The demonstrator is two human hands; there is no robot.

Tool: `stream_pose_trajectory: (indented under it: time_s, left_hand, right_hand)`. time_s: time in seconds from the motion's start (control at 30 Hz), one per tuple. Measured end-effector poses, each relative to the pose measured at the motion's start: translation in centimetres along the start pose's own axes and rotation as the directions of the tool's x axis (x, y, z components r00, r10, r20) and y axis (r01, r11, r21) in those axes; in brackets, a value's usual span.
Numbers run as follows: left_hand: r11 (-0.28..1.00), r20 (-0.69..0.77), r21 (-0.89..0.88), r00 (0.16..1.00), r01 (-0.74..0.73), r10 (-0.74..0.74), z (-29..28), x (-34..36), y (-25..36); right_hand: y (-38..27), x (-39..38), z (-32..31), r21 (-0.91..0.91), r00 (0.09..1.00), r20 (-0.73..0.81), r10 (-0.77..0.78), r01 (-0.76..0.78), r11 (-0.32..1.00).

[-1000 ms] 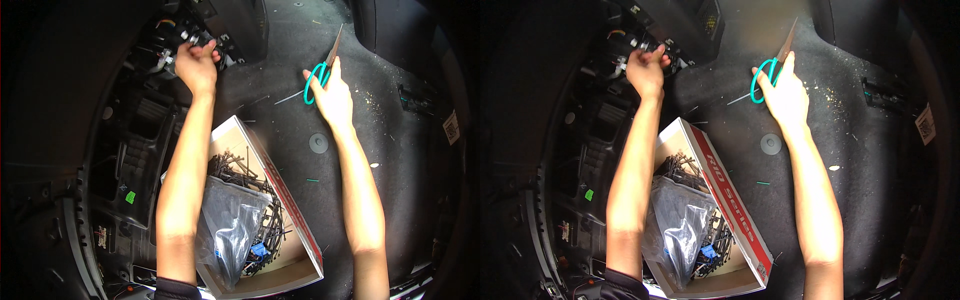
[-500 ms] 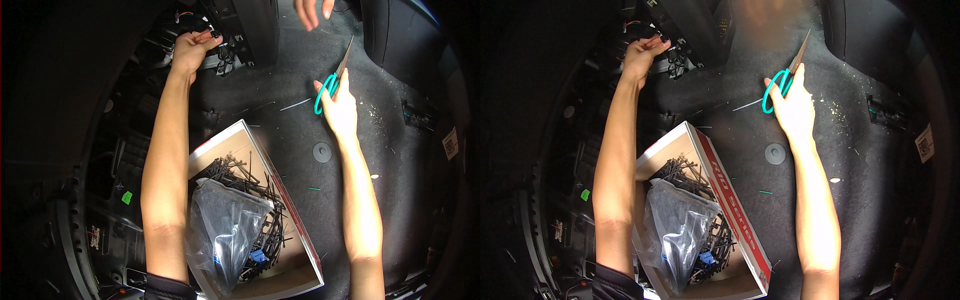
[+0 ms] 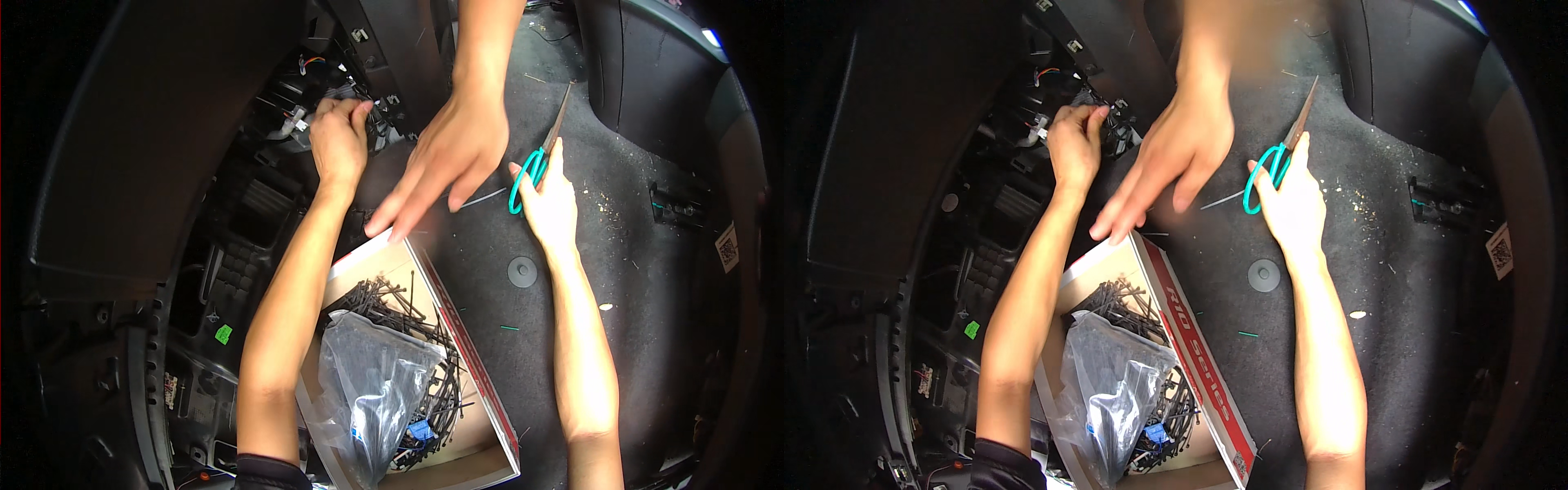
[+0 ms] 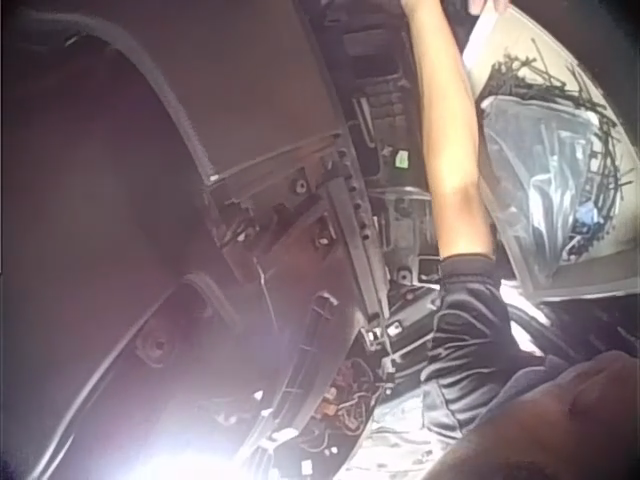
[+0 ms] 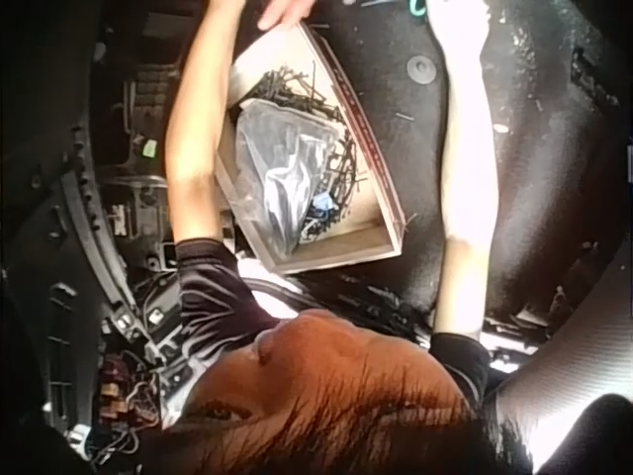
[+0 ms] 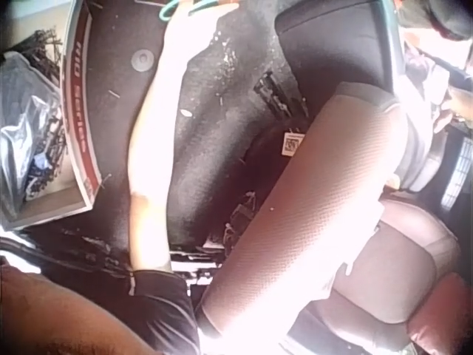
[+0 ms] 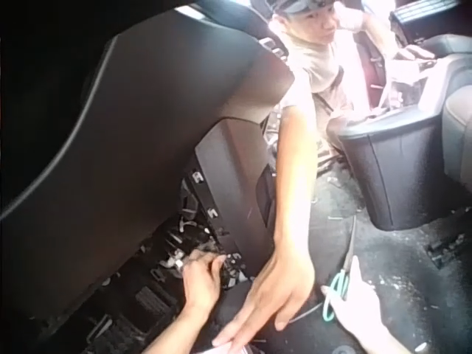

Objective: Connecting and managing wiring under a vehicle dashboard.

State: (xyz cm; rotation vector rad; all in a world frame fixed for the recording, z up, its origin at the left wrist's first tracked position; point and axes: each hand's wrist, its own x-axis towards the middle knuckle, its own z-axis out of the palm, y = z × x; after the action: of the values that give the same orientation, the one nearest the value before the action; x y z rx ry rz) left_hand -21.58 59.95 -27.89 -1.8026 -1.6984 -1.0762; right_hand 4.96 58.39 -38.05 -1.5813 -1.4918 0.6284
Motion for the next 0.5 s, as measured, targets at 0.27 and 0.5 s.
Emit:
stream_pose_trajectory:
  time_s: [0.27,0.5]
  left_hand:
    - [0.823,0.398,-0.304,0.849,0.480,-0.348,-0.7,-2.0,0.0]
    - [0.433,0.571,-0.471,0.639,0.769,-0.515,-2.0,-1.7,-0.6]
  right_hand:
    - [9.2,3.2,5.8,0.385,0.960,-0.077,-0.268,0.277,0.880]
    - [3.9,1.5,0.7,0.407,0.962,0.123,-0.244,0.176,0.897]
